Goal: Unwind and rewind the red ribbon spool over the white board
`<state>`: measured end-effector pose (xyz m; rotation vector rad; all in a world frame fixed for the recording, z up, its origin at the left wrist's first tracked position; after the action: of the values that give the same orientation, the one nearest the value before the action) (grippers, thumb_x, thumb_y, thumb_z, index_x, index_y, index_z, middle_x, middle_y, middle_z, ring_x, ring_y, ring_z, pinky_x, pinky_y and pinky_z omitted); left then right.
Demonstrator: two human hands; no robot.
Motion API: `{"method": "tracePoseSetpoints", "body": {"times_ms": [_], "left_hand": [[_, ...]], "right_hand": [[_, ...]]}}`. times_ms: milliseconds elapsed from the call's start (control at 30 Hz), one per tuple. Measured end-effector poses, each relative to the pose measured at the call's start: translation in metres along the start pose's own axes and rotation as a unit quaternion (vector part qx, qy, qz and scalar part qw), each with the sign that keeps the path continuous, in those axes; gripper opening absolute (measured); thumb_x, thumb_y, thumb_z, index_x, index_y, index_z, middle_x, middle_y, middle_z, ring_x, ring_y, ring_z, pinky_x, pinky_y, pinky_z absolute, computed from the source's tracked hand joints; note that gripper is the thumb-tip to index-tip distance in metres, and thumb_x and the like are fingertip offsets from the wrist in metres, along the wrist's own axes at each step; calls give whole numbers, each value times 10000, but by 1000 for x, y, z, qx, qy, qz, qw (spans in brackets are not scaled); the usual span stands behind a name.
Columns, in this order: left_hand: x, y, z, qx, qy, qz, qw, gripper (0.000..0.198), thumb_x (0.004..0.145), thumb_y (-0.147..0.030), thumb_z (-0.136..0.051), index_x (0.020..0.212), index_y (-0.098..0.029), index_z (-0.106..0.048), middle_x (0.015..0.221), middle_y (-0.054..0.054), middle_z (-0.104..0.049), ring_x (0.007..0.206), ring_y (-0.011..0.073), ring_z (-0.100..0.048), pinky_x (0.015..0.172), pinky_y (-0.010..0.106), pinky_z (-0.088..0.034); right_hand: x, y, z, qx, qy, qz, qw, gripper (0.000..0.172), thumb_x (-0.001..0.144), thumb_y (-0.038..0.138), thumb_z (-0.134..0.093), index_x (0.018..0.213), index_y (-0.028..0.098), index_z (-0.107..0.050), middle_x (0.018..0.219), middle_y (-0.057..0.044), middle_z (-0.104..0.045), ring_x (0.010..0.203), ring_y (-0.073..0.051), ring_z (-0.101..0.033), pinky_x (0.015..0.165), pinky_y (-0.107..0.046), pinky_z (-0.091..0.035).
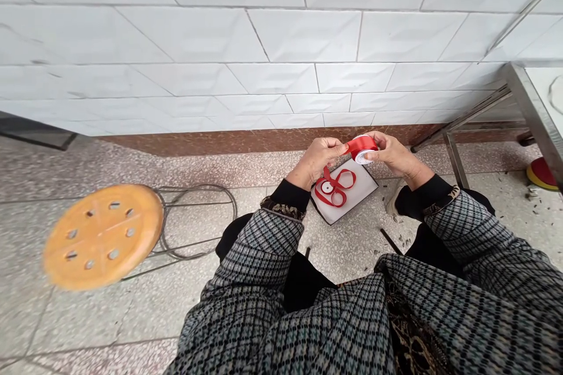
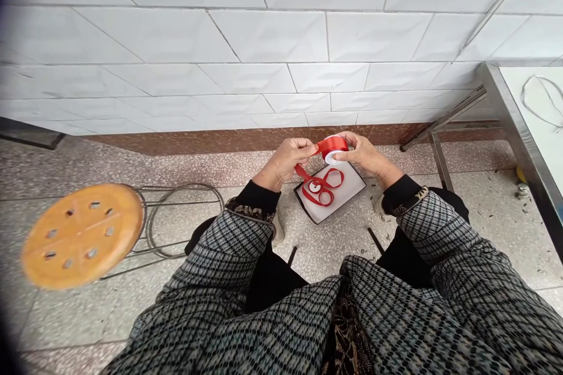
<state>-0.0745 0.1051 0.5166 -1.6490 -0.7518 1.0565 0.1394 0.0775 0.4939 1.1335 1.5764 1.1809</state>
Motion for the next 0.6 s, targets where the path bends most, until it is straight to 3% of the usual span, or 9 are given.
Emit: {"method": "tracePoseSetpoints", "body": {"times_ms": [267,400,600], "left_hand": [[3,12,1,-70,19,19,997,555,659,-444,-1002,616,-180,-515,513,-74,-419,434,35,-372,452,195,-211],[2,15,-4,-111,33,17,993,605,599,-435,-1046,613,-173,-501,536,-81,-426,434,12,-344,442,180,-226],[1,26,-15,-185,-3,-6,983,655,629,-500,-1039,652,-181,-468,545,-110,-379,441,-5,-290,440,154,-210]], "right_hand": [[2,-2,6,-5,-11,34,999,603,604,365,-1058,1117,249,-763,1125,-15,-783,1016,-197,-704,971,-352,-569],[3,-2,5,21,5,37,999,655,566,378,-1076,1118,240,-753,1138,-24,-780,1016,-199,-705,954,-340,-565],[6,-6,-5,100,1,36,994,676,543,436,-1086,1092,260,-733,1049,-17,-772,927,-191,-689,909,-331,-571]]}}
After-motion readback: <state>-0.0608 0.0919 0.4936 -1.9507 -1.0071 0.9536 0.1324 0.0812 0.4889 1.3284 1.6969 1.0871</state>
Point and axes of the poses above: each hand's wrist, its own x-axis towards the middle knuckle, its own z-axis out of the back of the hand, y = z × x, the point moved 2 cm from there along x, towards the middle knuckle
